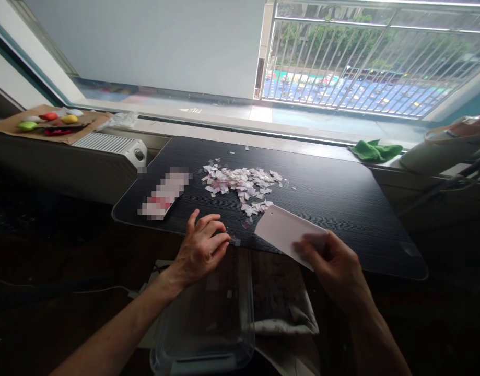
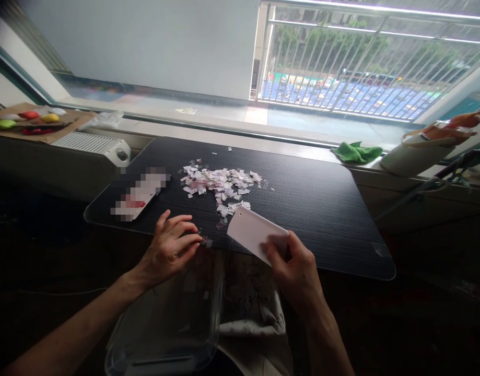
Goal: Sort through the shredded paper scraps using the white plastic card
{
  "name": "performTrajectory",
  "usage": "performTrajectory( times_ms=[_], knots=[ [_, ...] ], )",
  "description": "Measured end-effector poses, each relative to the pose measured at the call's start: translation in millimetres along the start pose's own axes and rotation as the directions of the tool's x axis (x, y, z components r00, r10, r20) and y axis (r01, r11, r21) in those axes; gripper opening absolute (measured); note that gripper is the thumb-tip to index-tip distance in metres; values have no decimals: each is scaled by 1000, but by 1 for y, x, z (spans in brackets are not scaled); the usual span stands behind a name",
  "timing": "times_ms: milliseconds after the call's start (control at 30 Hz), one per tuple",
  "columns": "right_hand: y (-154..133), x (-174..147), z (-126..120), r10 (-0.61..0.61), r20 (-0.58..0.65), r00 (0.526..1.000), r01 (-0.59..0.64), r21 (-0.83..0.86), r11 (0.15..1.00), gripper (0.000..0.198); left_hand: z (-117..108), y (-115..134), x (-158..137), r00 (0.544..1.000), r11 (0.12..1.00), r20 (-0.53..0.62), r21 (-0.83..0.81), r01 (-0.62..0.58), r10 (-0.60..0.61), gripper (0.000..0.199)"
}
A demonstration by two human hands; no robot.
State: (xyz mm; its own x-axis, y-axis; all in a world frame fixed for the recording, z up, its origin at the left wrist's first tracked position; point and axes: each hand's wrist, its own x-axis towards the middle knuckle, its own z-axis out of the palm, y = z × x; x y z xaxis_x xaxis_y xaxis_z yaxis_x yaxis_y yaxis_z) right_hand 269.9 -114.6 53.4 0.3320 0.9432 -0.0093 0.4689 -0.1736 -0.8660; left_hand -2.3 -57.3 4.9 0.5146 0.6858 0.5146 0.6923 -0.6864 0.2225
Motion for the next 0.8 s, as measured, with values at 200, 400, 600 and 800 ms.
performTrajectory(
  times_ms=[200,400,600,800],
  knots=[
    [3,-1,-4,26,-20,999,-25,74,997,25,2,2,1,1000,1000,29,-22,2,-1,15],
    [8,-3,-4,36,-17,999,-35,44,998,25,2,3,-2,999,1000,43,7,17,-18,18],
    [9,-4,-3,34,-18,999,-33,60,998,25,1,6,0,999,999,41,16,-33,32,17],
    [7,-5,-4,40,-34,999,-38,64,997,26,-10,6,-9,998,997,-7,39,-59,59,16]
  ],
)
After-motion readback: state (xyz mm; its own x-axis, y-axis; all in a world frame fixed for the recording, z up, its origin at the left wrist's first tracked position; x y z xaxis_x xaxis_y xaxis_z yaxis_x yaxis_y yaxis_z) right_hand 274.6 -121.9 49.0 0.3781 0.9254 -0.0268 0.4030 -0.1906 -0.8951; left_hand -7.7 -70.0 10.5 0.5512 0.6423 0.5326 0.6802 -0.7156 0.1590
